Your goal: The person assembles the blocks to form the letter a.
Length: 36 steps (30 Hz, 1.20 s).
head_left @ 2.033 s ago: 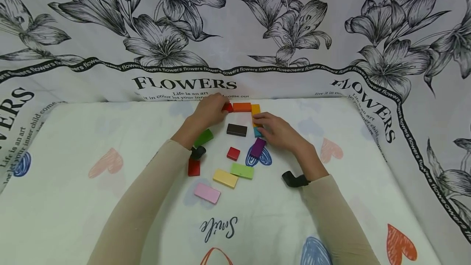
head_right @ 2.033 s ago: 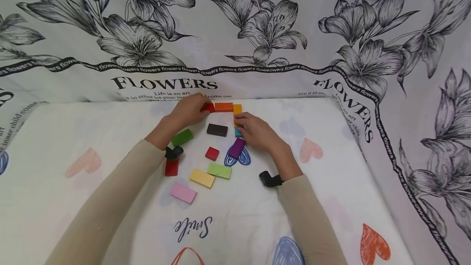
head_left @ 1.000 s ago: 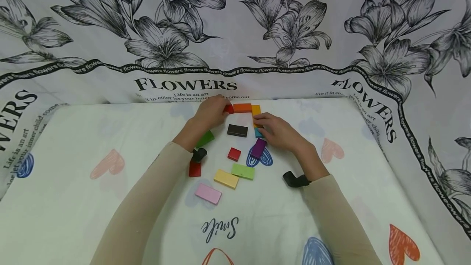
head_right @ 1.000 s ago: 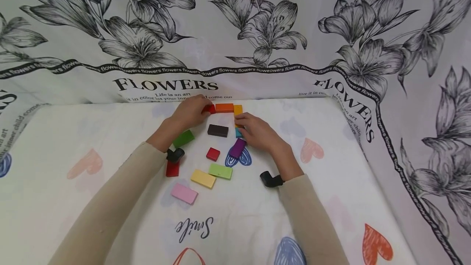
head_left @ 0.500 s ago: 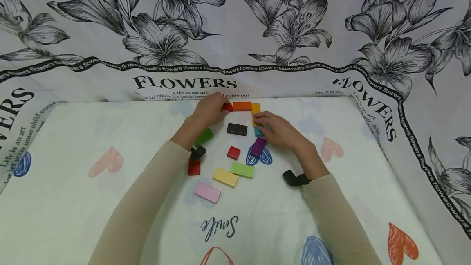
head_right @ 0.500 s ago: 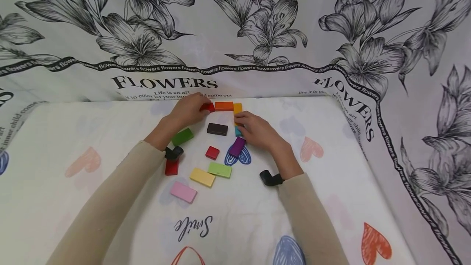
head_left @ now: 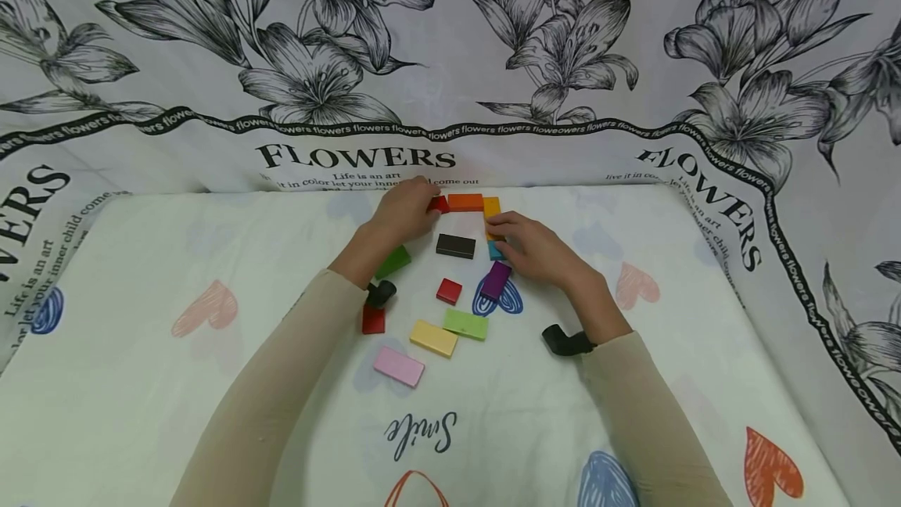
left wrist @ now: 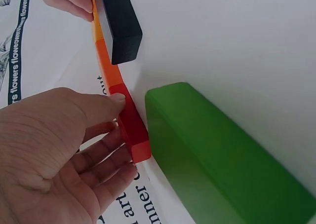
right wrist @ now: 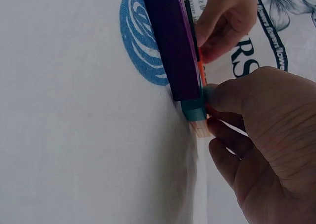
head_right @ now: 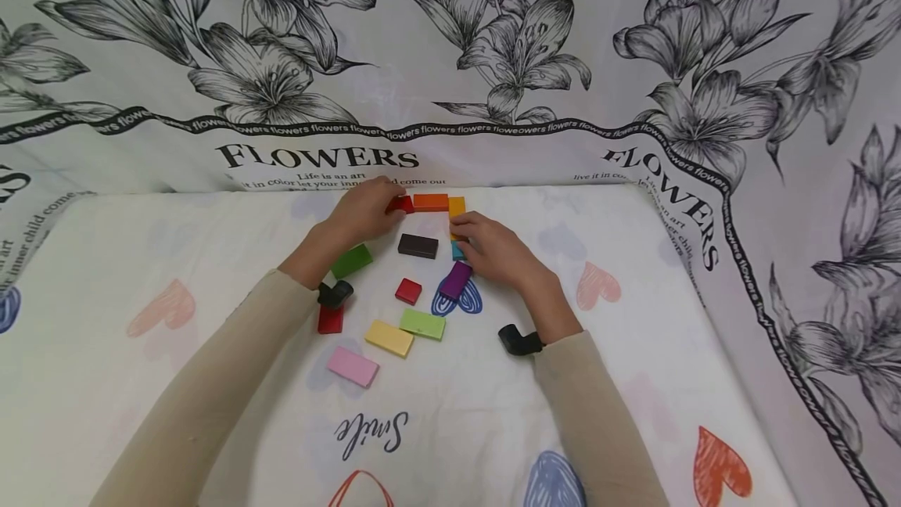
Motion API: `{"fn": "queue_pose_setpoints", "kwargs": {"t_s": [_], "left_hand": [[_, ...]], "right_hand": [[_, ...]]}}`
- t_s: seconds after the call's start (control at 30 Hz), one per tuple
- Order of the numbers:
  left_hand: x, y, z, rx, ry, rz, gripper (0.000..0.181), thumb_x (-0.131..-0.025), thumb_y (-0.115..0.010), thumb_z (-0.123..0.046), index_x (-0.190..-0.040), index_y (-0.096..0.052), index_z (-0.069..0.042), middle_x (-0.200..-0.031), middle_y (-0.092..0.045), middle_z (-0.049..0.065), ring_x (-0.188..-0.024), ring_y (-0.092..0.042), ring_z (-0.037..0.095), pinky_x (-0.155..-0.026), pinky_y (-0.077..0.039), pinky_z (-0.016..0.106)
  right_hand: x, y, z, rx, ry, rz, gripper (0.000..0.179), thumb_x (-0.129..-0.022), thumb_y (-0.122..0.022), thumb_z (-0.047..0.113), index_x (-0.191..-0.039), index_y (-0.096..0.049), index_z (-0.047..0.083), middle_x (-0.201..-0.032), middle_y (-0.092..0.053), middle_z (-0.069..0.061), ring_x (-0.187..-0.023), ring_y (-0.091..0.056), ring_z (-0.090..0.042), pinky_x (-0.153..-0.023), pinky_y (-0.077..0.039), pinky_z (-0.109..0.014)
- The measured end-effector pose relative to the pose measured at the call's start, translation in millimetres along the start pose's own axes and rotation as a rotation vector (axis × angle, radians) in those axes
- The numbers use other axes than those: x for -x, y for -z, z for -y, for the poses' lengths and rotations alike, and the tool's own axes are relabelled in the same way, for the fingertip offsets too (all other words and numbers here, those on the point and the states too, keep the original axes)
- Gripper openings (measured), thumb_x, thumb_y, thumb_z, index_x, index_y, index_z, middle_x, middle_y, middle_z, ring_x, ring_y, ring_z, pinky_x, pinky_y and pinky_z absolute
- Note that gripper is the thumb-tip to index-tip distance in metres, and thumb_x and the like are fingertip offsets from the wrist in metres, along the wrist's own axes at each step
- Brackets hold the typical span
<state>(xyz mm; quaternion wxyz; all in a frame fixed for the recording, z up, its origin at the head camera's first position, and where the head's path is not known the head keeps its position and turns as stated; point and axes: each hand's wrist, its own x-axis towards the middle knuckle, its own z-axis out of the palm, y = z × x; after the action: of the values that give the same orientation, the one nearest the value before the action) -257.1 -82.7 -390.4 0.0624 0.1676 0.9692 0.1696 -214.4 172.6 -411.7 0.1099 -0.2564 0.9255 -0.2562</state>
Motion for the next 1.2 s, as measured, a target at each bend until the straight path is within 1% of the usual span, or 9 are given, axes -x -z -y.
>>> {"fn": "queue_pose_setpoints", "kwargs": {"t_s": [0.13, 0.23, 0.37, 0.5, 0.67, 0.8, 1.03, 1.2], "left_hand": [[1.9, 0.5, 0.4, -0.016, 0.003, 0.001, 0.045, -0.102, -0.069, -0.017, -0.145, -0.063, -0.003, -0.131, -0.067, 0.018, -0.114, -0.061, 0.033, -0.105, -0.055, 0.045], [2.9, -1.5, 2.6, -0.016, 0.011, 0.019, 0.042, -0.102, -0.068, -0.015, -0.143, -0.064, -0.004, -0.131, -0.068, 0.017, -0.115, -0.062, 0.033, -0.106, -0.054, 0.045], [3.3, -5.9, 7.2, 0.007, 0.018, 0.032, 0.035, -0.104, -0.065, -0.013, -0.137, -0.068, -0.003, -0.125, -0.07, 0.016, -0.109, -0.062, 0.031, -0.103, -0.054, 0.044], [4.4, -5.9, 10.0, 0.033, 0.024, 0.015, 0.034, -0.104, -0.065, -0.013, -0.136, -0.069, -0.004, -0.121, -0.07, 0.014, -0.105, -0.06, 0.031, -0.102, -0.054, 0.043], [5.0, -0.5, 9.5, 0.021, 0.013, 0.0, 0.033, -0.103, -0.066, -0.012, -0.135, -0.07, -0.004, -0.118, -0.07, 0.015, -0.103, -0.059, 0.031, -0.099, -0.054, 0.043], [5.7, 2.3, 9.2, 0.005, -0.005, 0.009, 0.034, -0.104, -0.065, -0.012, -0.136, -0.07, -0.003, -0.12, -0.071, 0.017, -0.104, -0.06, 0.032, -0.1, -0.054, 0.044], [5.5, 4.6, 7.3, 0.03, -0.018, 0.017, 0.036, -0.103, -0.065, -0.011, -0.138, -0.069, -0.003, -0.122, -0.07, 0.016, -0.106, -0.059, 0.032, -0.101, -0.053, 0.043], [5.1, 3.2, 9.7, 0.024, 0.004, 0.03, 0.038, -0.104, -0.064, -0.014, -0.14, -0.067, -0.003, -0.125, -0.069, 0.016, -0.108, -0.059, 0.032, -0.103, -0.053, 0.043]], "right_hand": [[-0.1, -1, -2, 0.003, -0.003, -0.005, 0.043, -0.107, -0.061, 0.017, -0.149, -0.06, 0.006, -0.159, -0.055, -0.009, -0.153, -0.047, -0.031, -0.128, -0.039, -0.051], [0.0, -2, -4, 0.007, -0.01, 0.004, 0.043, -0.107, -0.06, 0.018, -0.149, -0.06, 0.006, -0.159, -0.055, -0.009, -0.153, -0.047, -0.031, -0.128, -0.038, -0.05], [-0.2, -3, -5, 0.022, -0.009, 0.019, 0.043, -0.108, -0.06, 0.018, -0.149, -0.06, 0.006, -0.16, -0.054, -0.009, -0.154, -0.046, -0.031, -0.128, -0.038, -0.05], [-0.8, 0, -3, 0.035, 0.007, 0.011, 0.042, -0.107, -0.061, 0.017, -0.148, -0.061, 0.006, -0.159, -0.055, -0.009, -0.152, -0.048, -0.031, -0.127, -0.04, -0.049], [-1.5, 1, 0, 0.031, 0.017, 0.008, 0.043, -0.108, -0.06, 0.017, -0.149, -0.06, 0.005, -0.16, -0.054, -0.01, -0.153, -0.047, -0.031, -0.127, -0.039, -0.049], [-0.4, 1, 2, 0.024, 0.013, 0.007, 0.042, -0.108, -0.06, 0.017, -0.148, -0.06, 0.005, -0.16, -0.054, -0.009, -0.153, -0.047, -0.031, -0.128, -0.039, -0.049], [2.1, 2, 2, 0.027, -0.003, -0.002, 0.043, -0.107, -0.061, 0.018, -0.149, -0.06, 0.006, -0.16, -0.054, -0.009, -0.153, -0.048, -0.03, -0.127, -0.04, -0.049], [-1.7, -1, -1, 0.014, -0.002, -0.006, 0.043, -0.108, -0.061, 0.018, -0.15, -0.059, 0.007, -0.16, -0.054, -0.008, -0.153, -0.047, -0.029, -0.127, -0.04, -0.049]]}}
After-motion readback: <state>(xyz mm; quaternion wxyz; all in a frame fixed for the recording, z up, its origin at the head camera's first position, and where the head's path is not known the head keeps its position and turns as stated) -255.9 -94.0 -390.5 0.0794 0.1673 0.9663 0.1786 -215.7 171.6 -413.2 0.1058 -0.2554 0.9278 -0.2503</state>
